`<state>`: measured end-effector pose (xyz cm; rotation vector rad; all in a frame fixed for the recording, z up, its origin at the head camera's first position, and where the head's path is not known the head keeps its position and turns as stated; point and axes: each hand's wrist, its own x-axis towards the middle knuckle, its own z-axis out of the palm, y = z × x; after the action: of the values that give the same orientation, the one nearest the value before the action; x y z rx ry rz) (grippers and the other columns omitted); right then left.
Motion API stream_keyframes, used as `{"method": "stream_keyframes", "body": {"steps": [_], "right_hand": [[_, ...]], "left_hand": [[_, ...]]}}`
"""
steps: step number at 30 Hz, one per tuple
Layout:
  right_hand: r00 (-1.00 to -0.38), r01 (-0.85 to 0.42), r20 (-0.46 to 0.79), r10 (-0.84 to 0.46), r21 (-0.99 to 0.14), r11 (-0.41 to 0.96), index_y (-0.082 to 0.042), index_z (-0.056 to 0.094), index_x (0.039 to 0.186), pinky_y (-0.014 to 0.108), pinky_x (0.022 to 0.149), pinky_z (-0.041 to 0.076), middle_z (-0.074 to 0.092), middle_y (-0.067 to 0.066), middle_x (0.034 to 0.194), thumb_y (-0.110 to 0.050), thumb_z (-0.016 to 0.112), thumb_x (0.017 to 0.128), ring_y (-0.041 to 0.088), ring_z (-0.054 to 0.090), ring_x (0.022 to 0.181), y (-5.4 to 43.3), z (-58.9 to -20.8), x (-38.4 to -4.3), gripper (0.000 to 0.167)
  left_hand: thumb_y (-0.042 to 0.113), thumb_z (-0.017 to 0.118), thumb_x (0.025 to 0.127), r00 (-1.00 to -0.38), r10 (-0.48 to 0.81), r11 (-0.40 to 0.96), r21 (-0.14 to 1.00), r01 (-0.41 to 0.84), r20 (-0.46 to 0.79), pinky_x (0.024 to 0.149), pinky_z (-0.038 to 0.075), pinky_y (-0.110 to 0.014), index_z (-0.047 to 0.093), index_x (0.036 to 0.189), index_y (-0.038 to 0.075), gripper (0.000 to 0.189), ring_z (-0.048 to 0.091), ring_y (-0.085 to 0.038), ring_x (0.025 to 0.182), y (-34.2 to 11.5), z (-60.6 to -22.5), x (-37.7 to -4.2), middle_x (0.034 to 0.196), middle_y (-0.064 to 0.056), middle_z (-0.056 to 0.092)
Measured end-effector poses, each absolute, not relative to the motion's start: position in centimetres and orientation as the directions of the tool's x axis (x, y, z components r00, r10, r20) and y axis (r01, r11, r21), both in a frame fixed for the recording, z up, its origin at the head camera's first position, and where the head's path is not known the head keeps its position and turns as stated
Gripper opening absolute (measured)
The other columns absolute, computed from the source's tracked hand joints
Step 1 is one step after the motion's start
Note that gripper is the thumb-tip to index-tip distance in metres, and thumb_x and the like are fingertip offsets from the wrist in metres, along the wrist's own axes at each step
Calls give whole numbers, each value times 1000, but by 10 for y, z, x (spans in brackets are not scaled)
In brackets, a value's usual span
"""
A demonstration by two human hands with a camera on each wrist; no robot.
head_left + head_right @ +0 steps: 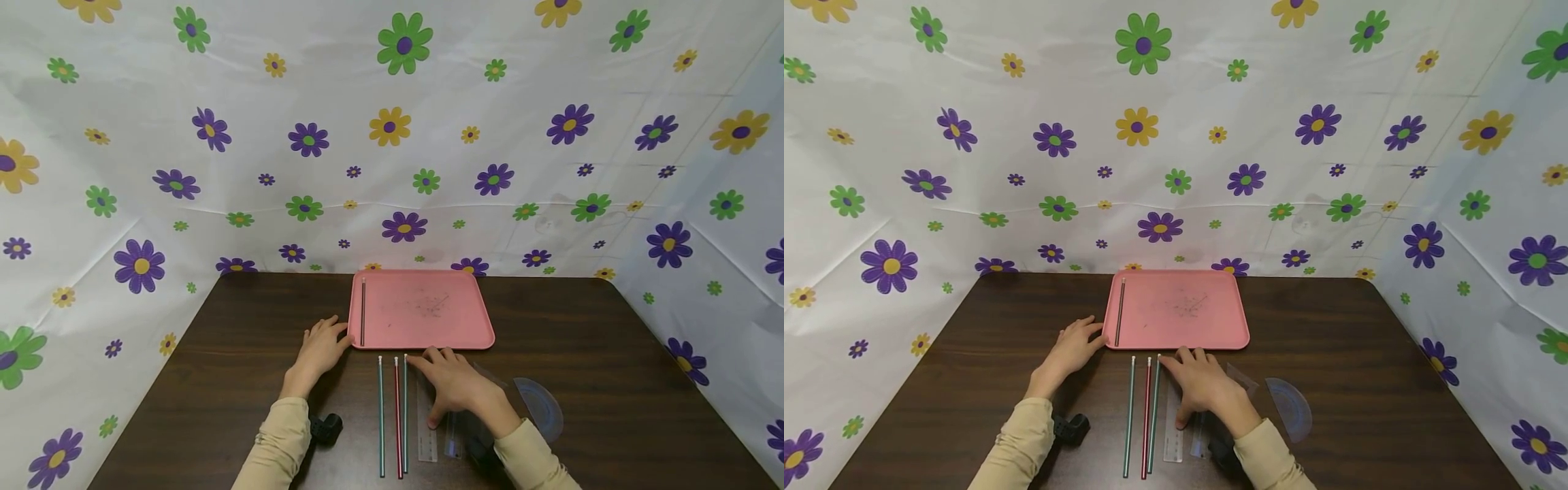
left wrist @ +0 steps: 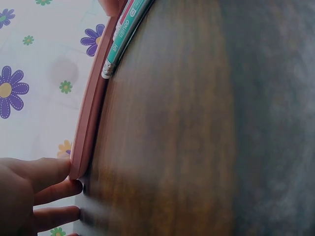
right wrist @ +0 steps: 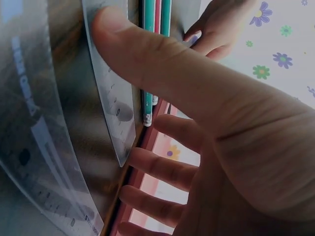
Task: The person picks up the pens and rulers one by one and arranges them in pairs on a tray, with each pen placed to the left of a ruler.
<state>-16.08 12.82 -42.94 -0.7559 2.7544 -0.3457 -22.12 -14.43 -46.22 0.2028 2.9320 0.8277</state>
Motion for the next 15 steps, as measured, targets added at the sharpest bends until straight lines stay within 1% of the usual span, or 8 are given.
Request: {"method": "stream_keyframes", "body": {"steps": [3, 8, 15], "right_hand": [[-830, -457, -197, -522, -297, 838, -16, 47, 148, 55, 101, 42, 49, 10, 130, -34, 98, 54, 31, 46, 116, 128, -430, -163, 108], [-829, -442, -215, -516, -313, 841, -18, 49, 145, 53, 98, 43, 50, 8, 126, -30, 98, 55, 27, 45, 109, 128, -431, -168, 104], [-827, -433, -220, -516, -334, 837, -17, 54, 140, 46, 91, 44, 51, 4, 115, -28, 98, 55, 21, 44, 101, 129, -431, -171, 96]], "left_hand": [[32, 56, 101, -987, 153, 845, 524, 107, -46, 116, 17, -70, 58, 139, 6, 46, 29, -47, 146, -144, -462, -221, 155, -22, 40], [32, 57, 101, -987, 153, 847, 521, 106, -49, 115, 17, -70, 57, 139, 5, 47, 29, -47, 146, -143, -461, -221, 155, -22, 40], [33, 57, 100, -988, 147, 846, 524, 100, -50, 116, 16, -70, 57, 139, 5, 48, 29, -47, 146, -143, -462, -221, 155, -23, 40]]}}
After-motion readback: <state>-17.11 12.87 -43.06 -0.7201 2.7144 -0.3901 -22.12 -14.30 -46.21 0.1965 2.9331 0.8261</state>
